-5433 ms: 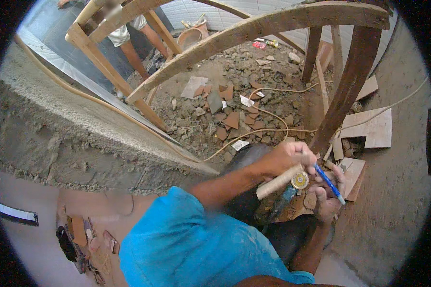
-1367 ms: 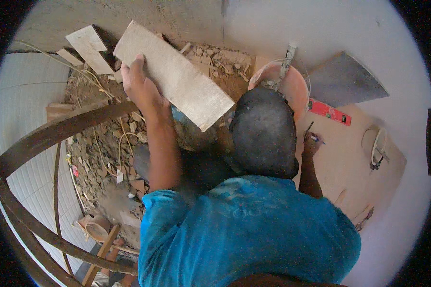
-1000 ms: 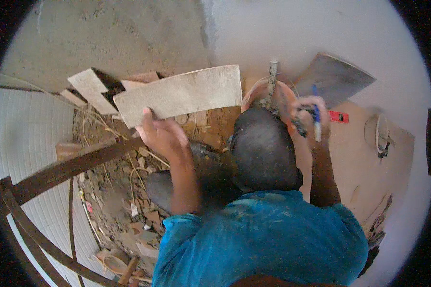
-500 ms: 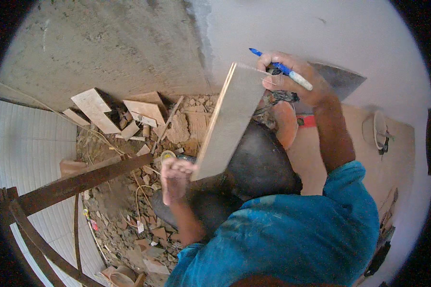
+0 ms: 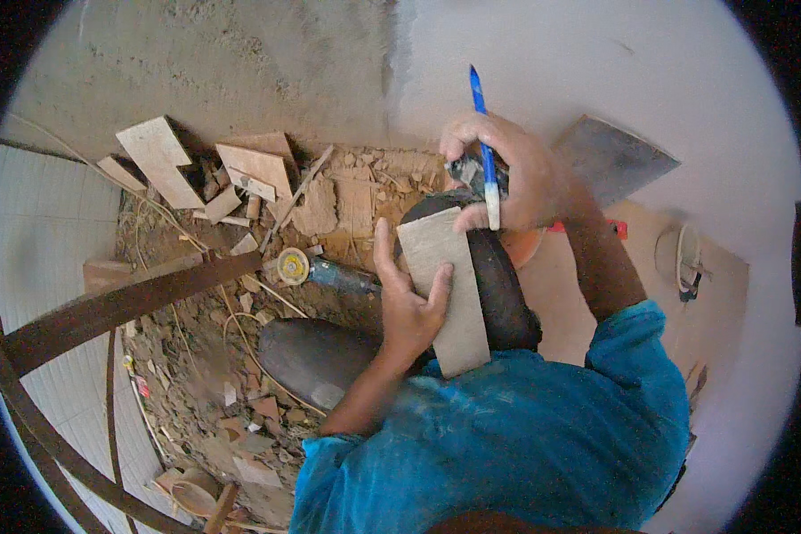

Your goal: The person measures and marks a rectangular tile with a tape measure, pen, and spirit level. They then use an angle grinder to cut the tile along the marked line.

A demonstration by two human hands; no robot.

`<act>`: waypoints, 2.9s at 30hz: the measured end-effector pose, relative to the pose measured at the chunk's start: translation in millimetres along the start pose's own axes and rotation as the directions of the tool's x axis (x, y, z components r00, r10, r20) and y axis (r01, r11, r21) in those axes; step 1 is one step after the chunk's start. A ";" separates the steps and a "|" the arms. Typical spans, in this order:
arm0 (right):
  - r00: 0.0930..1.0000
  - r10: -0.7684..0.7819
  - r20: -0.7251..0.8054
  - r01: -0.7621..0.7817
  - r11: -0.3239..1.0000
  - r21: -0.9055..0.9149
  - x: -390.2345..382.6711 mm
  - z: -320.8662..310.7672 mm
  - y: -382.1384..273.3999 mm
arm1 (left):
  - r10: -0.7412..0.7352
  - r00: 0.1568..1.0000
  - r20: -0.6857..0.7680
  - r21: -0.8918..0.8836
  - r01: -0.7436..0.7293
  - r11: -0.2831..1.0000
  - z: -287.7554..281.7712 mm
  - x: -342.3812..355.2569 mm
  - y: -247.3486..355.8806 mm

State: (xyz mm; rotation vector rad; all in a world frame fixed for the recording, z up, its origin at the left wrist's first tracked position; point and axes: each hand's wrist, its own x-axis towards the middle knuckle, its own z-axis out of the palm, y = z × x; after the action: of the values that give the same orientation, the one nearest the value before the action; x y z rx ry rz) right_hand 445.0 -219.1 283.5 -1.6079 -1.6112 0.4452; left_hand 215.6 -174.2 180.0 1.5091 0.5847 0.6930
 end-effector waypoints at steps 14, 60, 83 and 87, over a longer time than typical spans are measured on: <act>0.988 -0.116 -0.098 0.099 0.982 -0.160 -17.3 56.4 -24.6 | 0.259 0.962 0.089 0.232 -0.273 0.934 -39.3 38.9 15.9; 0.983 -0.054 -0.176 -0.002 0.953 -0.302 -33.6 54.4 -12.6 | 0.069 0.966 0.249 -0.222 -0.013 0.975 -77.4 45.7 -11.3; 0.926 -0.084 -0.369 -0.088 0.900 -0.426 -45.7 67.5 -14.3 | -0.176 0.940 0.292 -0.116 0.218 0.969 -82.9 46.2 -1.9; 0.906 -0.099 -0.411 -0.081 0.913 -0.400 -50.1 76.5 -9.5 | -0.059 0.932 0.359 -0.124 0.110 0.986 -85.9 53.8 -6.8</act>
State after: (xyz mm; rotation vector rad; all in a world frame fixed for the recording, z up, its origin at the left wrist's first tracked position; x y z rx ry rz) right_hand 376.2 -246.2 228.8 -1.8442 -1.4268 -0.2659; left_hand 190.2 -75.8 177.6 1.4221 0.3158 0.3727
